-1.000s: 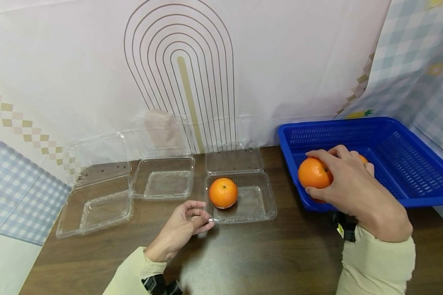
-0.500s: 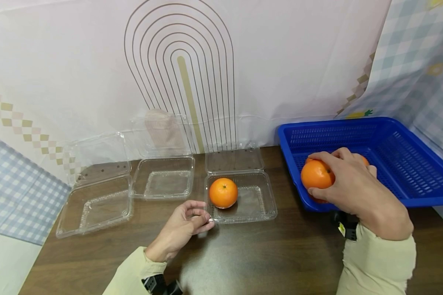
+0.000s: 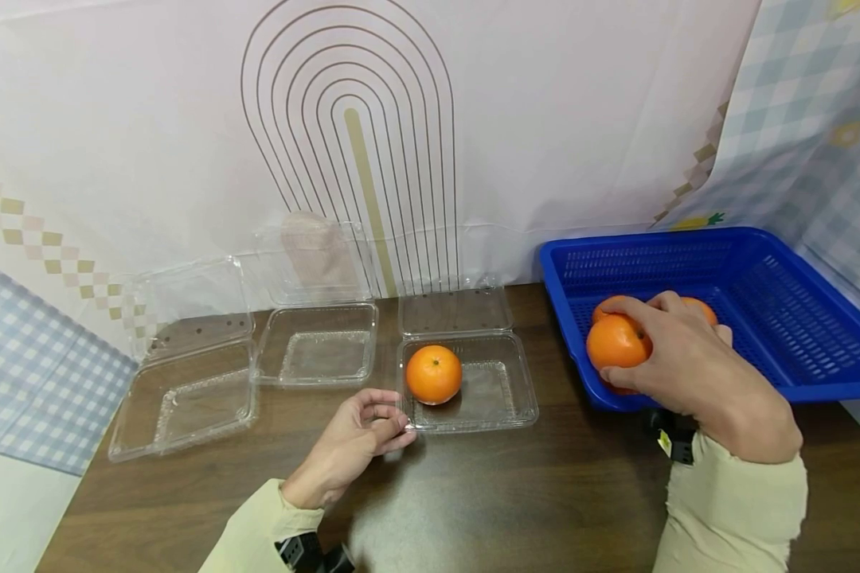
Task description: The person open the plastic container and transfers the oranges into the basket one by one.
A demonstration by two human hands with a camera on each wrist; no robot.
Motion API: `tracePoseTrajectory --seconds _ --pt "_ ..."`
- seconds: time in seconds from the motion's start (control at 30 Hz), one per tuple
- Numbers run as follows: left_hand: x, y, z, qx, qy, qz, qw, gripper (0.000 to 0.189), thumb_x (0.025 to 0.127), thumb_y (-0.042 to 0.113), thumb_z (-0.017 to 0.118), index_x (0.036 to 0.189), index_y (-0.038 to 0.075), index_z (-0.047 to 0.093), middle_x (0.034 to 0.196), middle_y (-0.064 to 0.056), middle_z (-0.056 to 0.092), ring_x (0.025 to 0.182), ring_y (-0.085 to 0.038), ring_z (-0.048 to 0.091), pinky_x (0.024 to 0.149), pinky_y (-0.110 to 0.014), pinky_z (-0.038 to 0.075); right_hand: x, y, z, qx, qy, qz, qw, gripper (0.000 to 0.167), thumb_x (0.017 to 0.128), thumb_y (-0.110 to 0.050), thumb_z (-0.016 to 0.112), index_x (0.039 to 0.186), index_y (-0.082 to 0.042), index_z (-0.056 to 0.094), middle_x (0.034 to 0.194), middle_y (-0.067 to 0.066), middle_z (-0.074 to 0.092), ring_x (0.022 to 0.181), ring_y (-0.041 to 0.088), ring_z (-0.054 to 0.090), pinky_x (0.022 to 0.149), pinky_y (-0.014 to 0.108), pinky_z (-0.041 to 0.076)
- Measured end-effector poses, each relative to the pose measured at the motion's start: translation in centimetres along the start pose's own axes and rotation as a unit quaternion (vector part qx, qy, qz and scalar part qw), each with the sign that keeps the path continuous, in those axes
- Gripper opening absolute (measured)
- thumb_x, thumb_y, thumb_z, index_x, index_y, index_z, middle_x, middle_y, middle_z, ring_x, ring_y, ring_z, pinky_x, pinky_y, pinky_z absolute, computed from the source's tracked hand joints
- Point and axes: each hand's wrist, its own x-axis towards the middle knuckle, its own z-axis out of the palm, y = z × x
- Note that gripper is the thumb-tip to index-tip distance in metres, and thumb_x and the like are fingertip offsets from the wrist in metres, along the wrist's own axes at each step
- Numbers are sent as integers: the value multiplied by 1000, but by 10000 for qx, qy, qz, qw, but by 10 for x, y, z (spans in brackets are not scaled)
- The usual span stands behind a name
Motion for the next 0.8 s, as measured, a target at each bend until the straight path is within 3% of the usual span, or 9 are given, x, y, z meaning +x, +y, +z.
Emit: tracePoseTrajectory --seconds 0.43,0.8 --pt "0 0 0 28 -10 -16 10000 42 95 -14 57 132 -12 39 102 -13 55 85 -13 64 87 -25 65 1 5 1 271 -303 122 9991 81 84 -42 82 145 -5 44 138 40 31 121 60 28 73 65 34" --pt "0 0 0 19 -3 -8 10000 42 95 -14 57 132 -12 39 102 -14 55 85 -14 64 87 -25 65 1 5 0 151 -549 174 9982 84 86 -44 79 147 -2 40 136 44 33 118 62 32 72 70 38"
